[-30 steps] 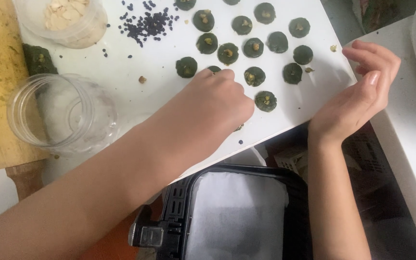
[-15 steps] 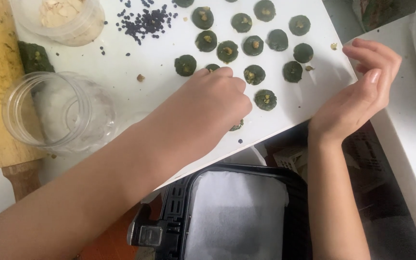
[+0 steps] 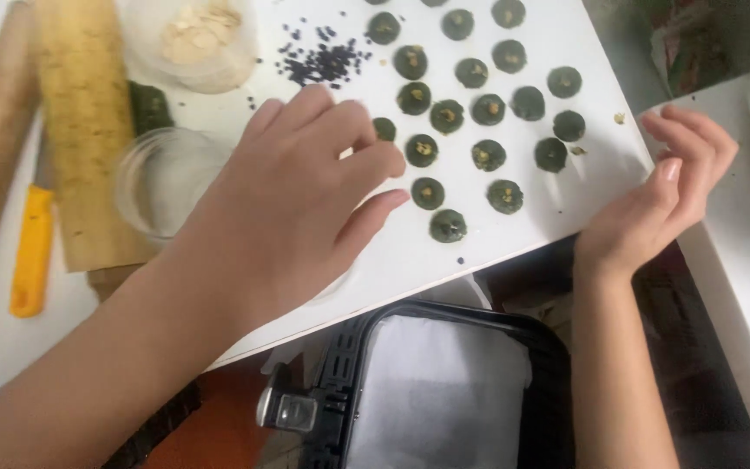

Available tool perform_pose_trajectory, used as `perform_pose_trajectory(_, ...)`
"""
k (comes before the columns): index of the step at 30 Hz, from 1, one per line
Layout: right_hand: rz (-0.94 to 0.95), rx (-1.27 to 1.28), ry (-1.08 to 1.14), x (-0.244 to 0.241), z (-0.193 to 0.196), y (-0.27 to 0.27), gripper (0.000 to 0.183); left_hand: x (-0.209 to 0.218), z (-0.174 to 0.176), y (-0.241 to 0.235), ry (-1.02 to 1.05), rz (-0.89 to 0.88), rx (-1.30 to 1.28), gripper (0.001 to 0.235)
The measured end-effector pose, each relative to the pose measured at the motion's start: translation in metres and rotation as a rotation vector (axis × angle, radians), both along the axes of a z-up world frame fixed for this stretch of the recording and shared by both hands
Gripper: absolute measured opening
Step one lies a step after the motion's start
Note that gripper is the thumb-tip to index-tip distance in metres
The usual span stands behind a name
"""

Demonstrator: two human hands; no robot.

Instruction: Decorating small green cookies or confections with sliced almonds and then transferring them to an air fryer basket.

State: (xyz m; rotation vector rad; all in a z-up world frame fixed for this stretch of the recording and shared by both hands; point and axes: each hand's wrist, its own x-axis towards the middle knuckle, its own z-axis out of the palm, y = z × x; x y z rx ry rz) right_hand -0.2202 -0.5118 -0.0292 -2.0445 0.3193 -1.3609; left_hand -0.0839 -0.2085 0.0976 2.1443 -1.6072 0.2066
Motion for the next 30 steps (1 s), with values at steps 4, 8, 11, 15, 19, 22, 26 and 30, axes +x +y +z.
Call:
perform_pose_trajectory(4,0.063,-0.172,0.128,-0.009,0.023,0.020,0.038,0.005,0.005,0.038,-0.032,0.081,0.000,0.022)
perform_pose_trajectory(8,0.024,-0.181,0.204,-0.010,0.024,0.023,0.030,0.035,0.016,0.084,-0.179,0.149,-0.136,0.010)
perform_pose_trajectory(11,-0.093,-0.204,0.213,-0.008,0.013,0.002,0.030,0.063,0.027,0.095,-0.095,0.279,-0.125,0.017)
perform_pose_trajectory(15,-0.160,-0.247,0.224,-0.007,0.002,-0.013,0.028,0.120,-0.001,0.082,-0.152,0.336,-0.029,0.012)
perform_pose_trajectory(19,-0.145,-0.206,0.188,0.000,0.001,-0.010,0.035,0.160,-0.020,0.042,0.071,0.411,0.090,0.009)
perform_pose_trajectory(22,-0.147,-0.235,0.213,-0.002,0.002,-0.011,0.038,0.181,-0.039,0.018,0.078,0.424,0.163,0.015)
perform_pose_trajectory(26,-0.115,-0.219,0.253,-0.005,-0.004,-0.020,0.039,0.180,-0.034,0.004,0.149,0.530,0.364,0.025)
perform_pose_trajectory(30,-0.108,-0.224,0.226,0.001,0.008,-0.006,0.039,0.189,-0.058,0.009,0.086,0.519,0.380,0.023)
